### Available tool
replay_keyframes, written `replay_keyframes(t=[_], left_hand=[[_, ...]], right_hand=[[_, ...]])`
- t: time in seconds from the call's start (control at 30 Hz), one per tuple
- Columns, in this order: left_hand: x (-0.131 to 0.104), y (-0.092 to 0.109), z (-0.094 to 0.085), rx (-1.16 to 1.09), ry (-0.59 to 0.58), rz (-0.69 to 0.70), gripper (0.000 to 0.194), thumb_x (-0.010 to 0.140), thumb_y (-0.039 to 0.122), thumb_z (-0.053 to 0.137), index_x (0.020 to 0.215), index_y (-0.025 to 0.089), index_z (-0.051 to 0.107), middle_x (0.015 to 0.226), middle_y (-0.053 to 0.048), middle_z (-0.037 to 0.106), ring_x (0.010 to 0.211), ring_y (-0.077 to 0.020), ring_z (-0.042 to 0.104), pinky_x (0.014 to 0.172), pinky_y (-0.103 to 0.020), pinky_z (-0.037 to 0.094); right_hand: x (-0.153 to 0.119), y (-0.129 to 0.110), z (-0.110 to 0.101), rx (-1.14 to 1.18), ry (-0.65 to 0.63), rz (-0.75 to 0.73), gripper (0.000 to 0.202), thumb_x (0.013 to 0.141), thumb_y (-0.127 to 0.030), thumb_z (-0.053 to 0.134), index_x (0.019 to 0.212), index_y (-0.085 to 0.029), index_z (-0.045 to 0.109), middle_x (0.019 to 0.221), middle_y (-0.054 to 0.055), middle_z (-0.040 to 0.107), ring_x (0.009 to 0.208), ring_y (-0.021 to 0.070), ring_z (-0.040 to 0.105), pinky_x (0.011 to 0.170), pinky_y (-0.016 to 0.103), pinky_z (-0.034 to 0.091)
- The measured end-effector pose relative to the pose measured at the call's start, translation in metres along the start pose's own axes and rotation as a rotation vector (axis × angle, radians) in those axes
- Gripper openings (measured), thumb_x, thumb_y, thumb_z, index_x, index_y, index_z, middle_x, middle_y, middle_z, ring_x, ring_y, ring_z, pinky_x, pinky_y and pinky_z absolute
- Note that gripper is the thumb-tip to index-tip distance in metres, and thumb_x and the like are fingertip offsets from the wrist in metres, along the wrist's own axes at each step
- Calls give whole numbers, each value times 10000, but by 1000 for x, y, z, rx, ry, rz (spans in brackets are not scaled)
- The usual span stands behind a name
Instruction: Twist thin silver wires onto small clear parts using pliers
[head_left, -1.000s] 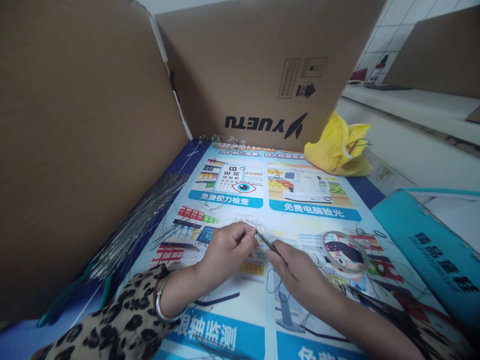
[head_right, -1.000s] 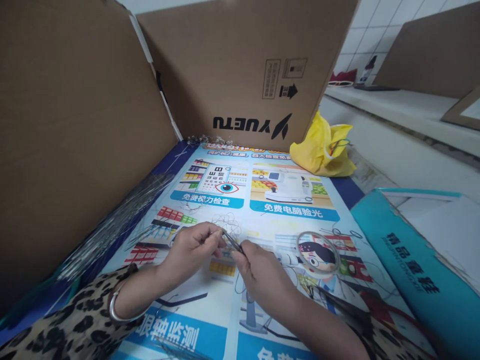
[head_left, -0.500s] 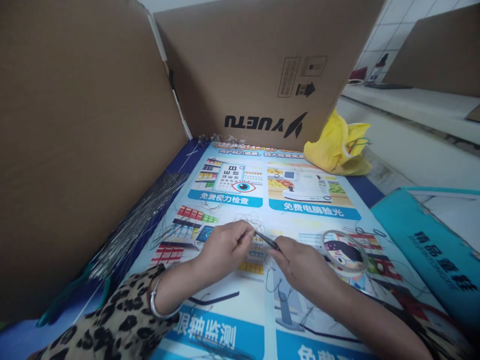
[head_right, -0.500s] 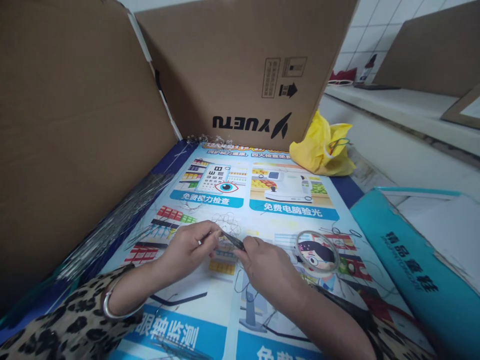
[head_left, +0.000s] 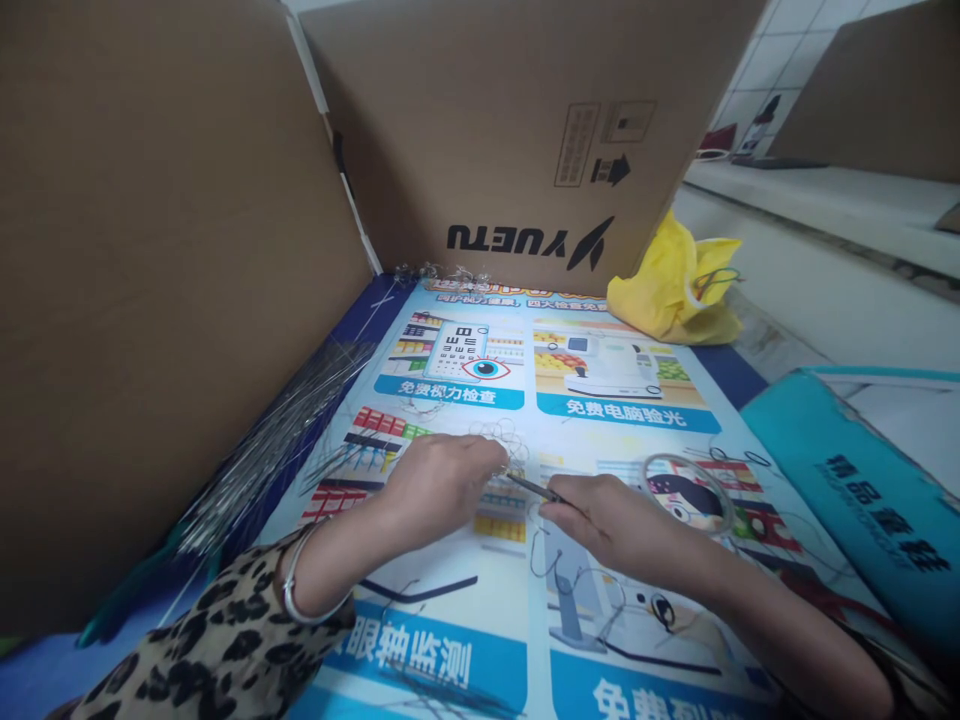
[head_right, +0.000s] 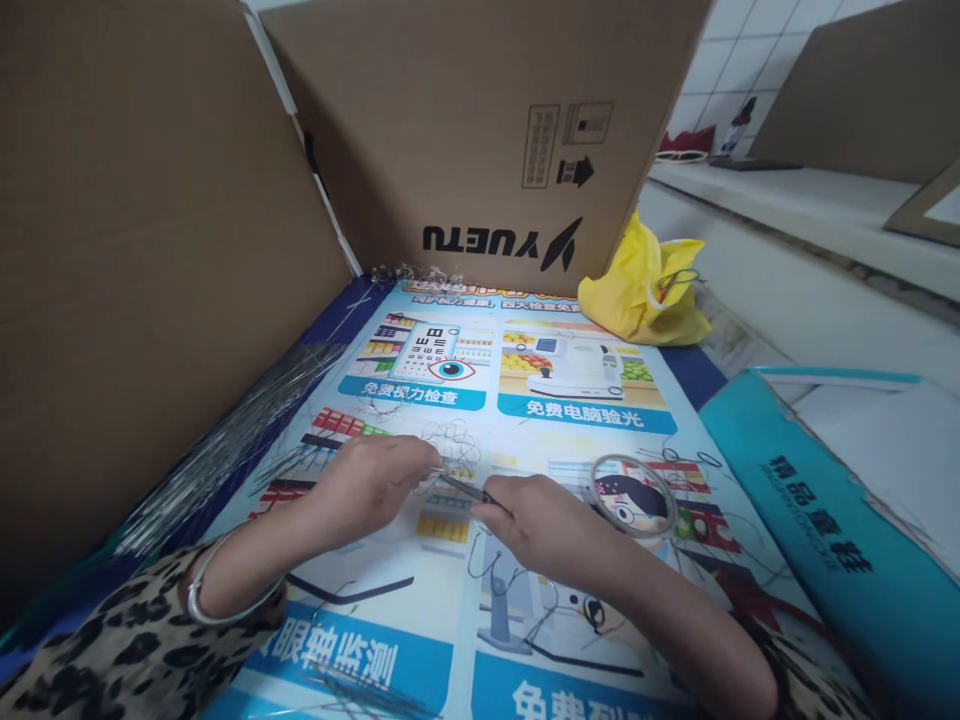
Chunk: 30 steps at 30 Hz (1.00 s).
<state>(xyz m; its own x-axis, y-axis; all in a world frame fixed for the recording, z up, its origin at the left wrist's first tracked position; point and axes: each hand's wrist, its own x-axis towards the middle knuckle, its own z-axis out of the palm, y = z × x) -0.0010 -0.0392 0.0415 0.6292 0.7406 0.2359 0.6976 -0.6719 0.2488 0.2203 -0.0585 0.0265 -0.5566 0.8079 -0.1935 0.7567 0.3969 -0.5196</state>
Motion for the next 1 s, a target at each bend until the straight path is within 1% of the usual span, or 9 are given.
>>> replay_keyframes(t=[0.2, 0.27, 0.33, 0.47, 0.57, 0.67, 0.77, 0.9, 1.0], left_hand=[[1, -3, -6, -179, -97, -4, 232, 783, 67, 409, 762, 175, 613, 714, -7, 656, 637, -127, 580, 572, -214, 398], [2, -3, -8, -286, -130, -8, 232, 793, 68, 408, 742, 170, 609, 692, 2, 641, 635, -115, 571, 589, -210, 405], [3, -4, -9, -441, -148, -39, 228, 823, 95, 408, 739, 165, 609, 692, 2, 638, 657, -108, 579, 632, -211, 429], [5, -7, -3, -853, -106, -153, 178, 861, 194, 445, 866, 156, 619, 770, -25, 667, 708, -106, 618, 678, -216, 476], [4, -7, 1, -1018, -70, -195, 197, 865, 269, 478, 912, 149, 628, 825, -52, 685, 717, -114, 637, 663, -221, 495], [3, -3, 1, -1008, -36, -212, 212, 861, 289, 491, 852, 146, 647, 773, -44, 686, 672, -110, 638, 640, -217, 503], [1, 1, 0, -863, 48, -204, 215, 863, 260, 484, 797, 143, 651, 700, -28, 678, 625, -102, 630, 614, -205, 496], [0, 3, 1, -521, 259, -70, 158, 851, 201, 503, 812, 159, 650, 659, -5, 678, 618, -94, 623, 625, -195, 479], [-1, 2, 4, -371, 336, 4, 143, 848, 189, 508, 829, 162, 647, 671, -11, 687, 633, -97, 631, 642, -196, 485]], right_hand=[[0, 8, -1, 101, -90, -89, 386, 906, -491, 287, 714, -198, 448, 656, -8, 514, 588, 110, 461, 535, 236, 285], [0, 8, -2, 130, -123, -111, 392, 904, -497, 288, 698, -194, 427, 640, -21, 477, 576, 97, 439, 532, 229, 284], [0, 6, -2, 173, -124, -111, 399, 901, -504, 290, 679, -193, 405, 628, -31, 439, 575, 89, 412, 530, 221, 286], [0, -1, -1, 333, -107, -28, 388, 900, -495, 292, 666, -200, 385, 597, -37, 428, 560, 84, 392, 511, 208, 299], [0, -5, 2, 419, -125, 8, 366, 897, -482, 308, 667, -206, 379, 564, -45, 450, 521, 79, 400, 489, 206, 300], [-1, -6, 5, 439, -130, 19, 353, 891, -476, 324, 670, -208, 384, 550, -49, 450, 504, 78, 404, 476, 207, 300], [-1, -6, 5, 436, -128, 26, 348, 893, -464, 323, 675, -204, 404, 554, -44, 464, 512, 82, 423, 482, 210, 313], [0, -6, 6, 443, -123, 41, 346, 896, -472, 318, 711, -202, 428, 556, -46, 471, 524, 86, 446, 495, 209, 334], [-1, -5, 7, 467, -125, 40, 357, 893, -492, 322, 724, -198, 434, 584, -39, 492, 541, 88, 471, 507, 210, 354]])
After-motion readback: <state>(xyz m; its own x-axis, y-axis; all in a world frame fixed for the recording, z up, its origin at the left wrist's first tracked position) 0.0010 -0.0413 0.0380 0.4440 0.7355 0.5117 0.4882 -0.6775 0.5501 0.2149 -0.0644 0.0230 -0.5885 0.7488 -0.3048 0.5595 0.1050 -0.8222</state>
